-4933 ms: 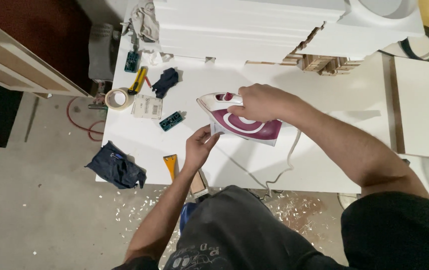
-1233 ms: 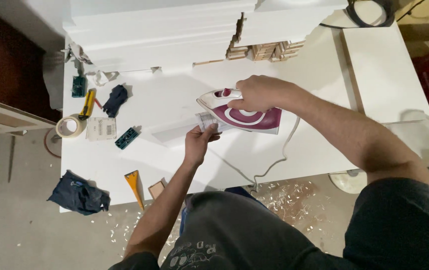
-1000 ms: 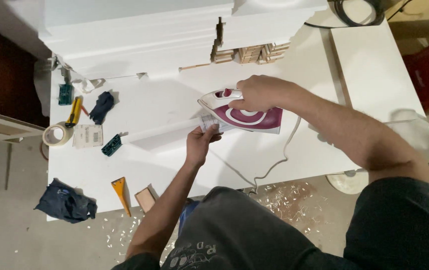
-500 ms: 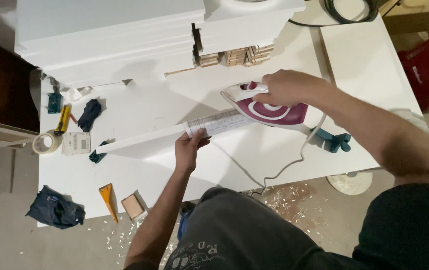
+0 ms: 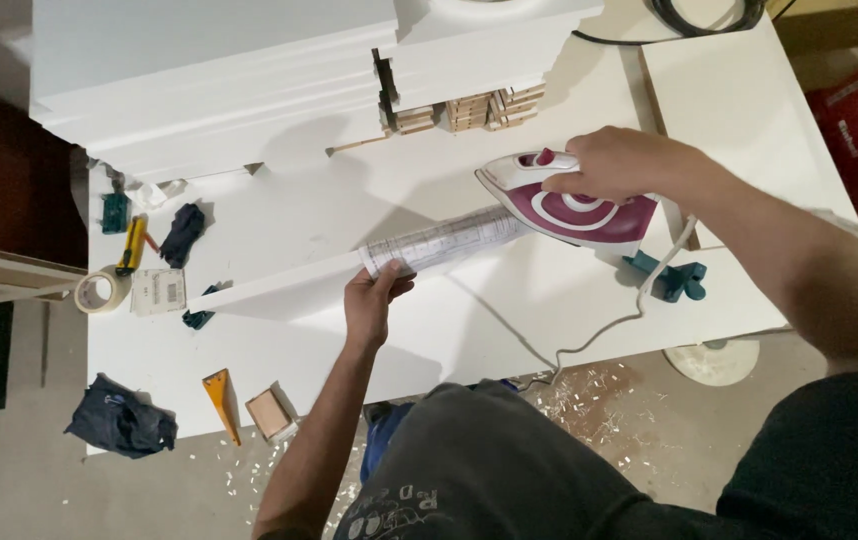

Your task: The person irons a long white strip of material on a workbench using a clothes iron. They then sand the edges of a white rectangular board using a sanding block and a sanding sponge, alternating between the two tools to smooth the surface.

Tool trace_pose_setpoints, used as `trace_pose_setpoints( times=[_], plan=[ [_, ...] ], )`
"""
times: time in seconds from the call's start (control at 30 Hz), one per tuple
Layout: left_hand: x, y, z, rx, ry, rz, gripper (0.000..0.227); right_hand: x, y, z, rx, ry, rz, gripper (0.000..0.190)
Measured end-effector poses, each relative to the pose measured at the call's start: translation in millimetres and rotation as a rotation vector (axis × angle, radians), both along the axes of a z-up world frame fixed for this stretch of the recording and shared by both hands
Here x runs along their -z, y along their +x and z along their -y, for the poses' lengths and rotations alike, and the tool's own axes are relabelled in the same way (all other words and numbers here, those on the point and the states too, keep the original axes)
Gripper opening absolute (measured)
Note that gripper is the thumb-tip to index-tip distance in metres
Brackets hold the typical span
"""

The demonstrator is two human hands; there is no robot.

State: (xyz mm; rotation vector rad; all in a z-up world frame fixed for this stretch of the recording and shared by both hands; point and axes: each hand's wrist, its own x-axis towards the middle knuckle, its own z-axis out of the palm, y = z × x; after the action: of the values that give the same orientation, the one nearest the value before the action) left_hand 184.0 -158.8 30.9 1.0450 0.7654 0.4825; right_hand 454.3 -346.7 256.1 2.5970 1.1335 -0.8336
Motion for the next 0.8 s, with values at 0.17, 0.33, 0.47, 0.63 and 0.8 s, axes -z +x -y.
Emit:
trace_pose_setpoints(
  times=[0.17, 0.33, 0.47, 0.63, 0.8],
  plan=[
    [-13.4, 1.4, -3.1, 0.012, -0.006, -0.08, 0.031, -20.8, -2.1, 31.4, 0.435, 0.319, -0.064, 0.056],
    [-44.4, -13.6, -6.2, 0.065, 0.023, -0.149, 0.024, 44.5, 36.6, 93.4, 0.598, 0.53, 0.053, 0.077],
    [-89.9, -16.5, -24.0, 0.09, 0.097, -0.132, 0.024, 143.0, 51.3, 109.2, 0.592, 0.542, 0.121, 0.069],
    [-134.9, -1.6, -83.4, -0.03, 0.237, -0.177, 0.026, 252.5, 55.8, 123.4, 0.589, 0.595, 0.215, 0.066],
    [-163.4, -54.6, -91.4, -0.185, 0.704, -0.172, 0.063, 320.1, 52.5, 117.7, 0.725, 0.83, 0.234, 0.05]
  ],
)
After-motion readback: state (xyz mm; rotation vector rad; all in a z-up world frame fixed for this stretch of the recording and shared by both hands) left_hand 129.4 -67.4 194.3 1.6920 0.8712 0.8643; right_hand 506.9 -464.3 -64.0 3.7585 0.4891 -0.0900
